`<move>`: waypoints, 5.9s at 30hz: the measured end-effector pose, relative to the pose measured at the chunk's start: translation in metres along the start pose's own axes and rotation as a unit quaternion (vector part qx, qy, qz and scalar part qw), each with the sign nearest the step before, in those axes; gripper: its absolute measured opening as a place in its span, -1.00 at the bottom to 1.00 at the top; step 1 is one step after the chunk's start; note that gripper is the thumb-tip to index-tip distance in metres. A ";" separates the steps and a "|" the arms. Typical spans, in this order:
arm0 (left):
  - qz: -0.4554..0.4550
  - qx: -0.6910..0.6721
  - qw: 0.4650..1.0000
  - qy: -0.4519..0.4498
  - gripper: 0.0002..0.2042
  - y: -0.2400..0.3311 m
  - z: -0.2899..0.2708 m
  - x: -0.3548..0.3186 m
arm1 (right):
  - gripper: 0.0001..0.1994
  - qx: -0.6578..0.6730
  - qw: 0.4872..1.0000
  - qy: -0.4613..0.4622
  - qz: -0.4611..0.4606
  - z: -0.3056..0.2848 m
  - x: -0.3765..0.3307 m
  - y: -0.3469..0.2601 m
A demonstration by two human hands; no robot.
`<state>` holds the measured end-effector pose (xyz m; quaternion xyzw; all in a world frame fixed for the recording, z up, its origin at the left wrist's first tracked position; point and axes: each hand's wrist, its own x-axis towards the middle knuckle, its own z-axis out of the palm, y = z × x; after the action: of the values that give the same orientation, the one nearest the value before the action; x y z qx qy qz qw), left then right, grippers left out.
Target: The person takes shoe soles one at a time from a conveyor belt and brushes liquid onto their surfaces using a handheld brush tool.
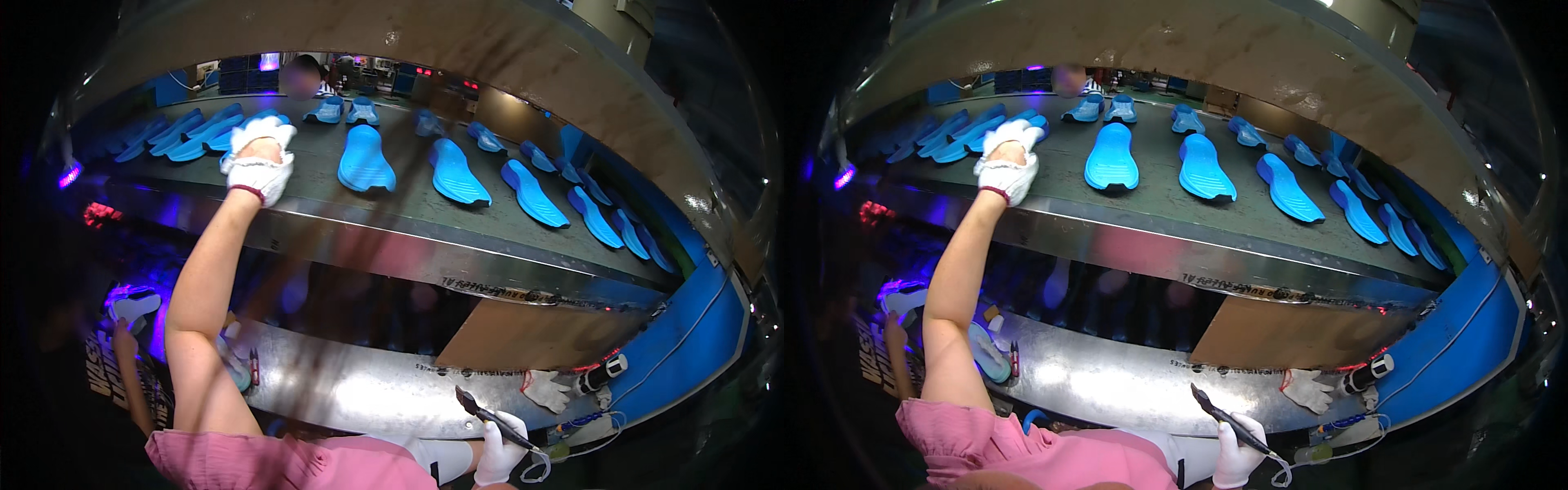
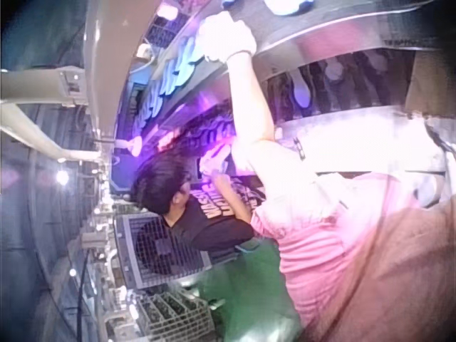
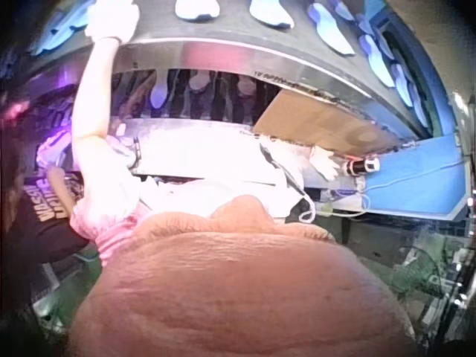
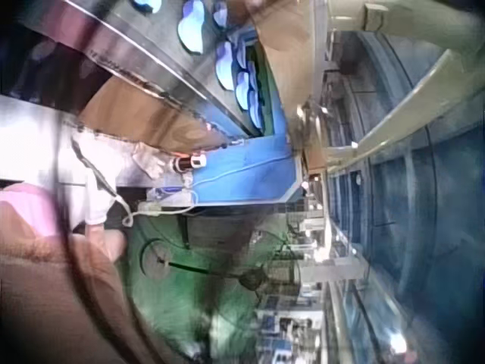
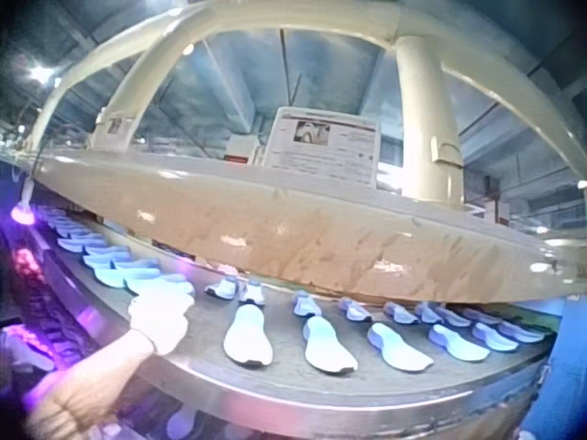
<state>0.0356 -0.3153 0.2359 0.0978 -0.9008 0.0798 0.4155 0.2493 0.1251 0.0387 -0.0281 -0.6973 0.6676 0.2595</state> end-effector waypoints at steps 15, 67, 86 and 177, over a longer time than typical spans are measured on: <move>-0.091 0.142 0.949 -0.266 -0.72 -0.116 0.017 0.015 | -0.75 0.066 0.996 -0.041 0.052 0.023 -0.004 0.000; -0.242 -0.121 0.961 -0.059 -0.65 -0.014 0.162 0.178 | -0.73 -0.020 0.992 -0.052 0.110 0.052 0.030 0.001; 0.231 -0.672 0.702 -0.035 -0.89 0.118 -0.049 -0.208 | -0.76 -0.263 0.944 0.182 -0.079 -0.032 -0.008 0.001; -0.186 -0.668 -0.039 -0.720 -0.31 0.296 0.085 -0.222 | -0.77 -0.397 0.838 -0.318 -0.200 0.030 0.019 -0.025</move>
<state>0.0422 -0.0231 -0.0067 0.0564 0.2989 0.7521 0.5846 0.2285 0.1024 0.0694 0.2251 -0.9370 0.2396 0.1184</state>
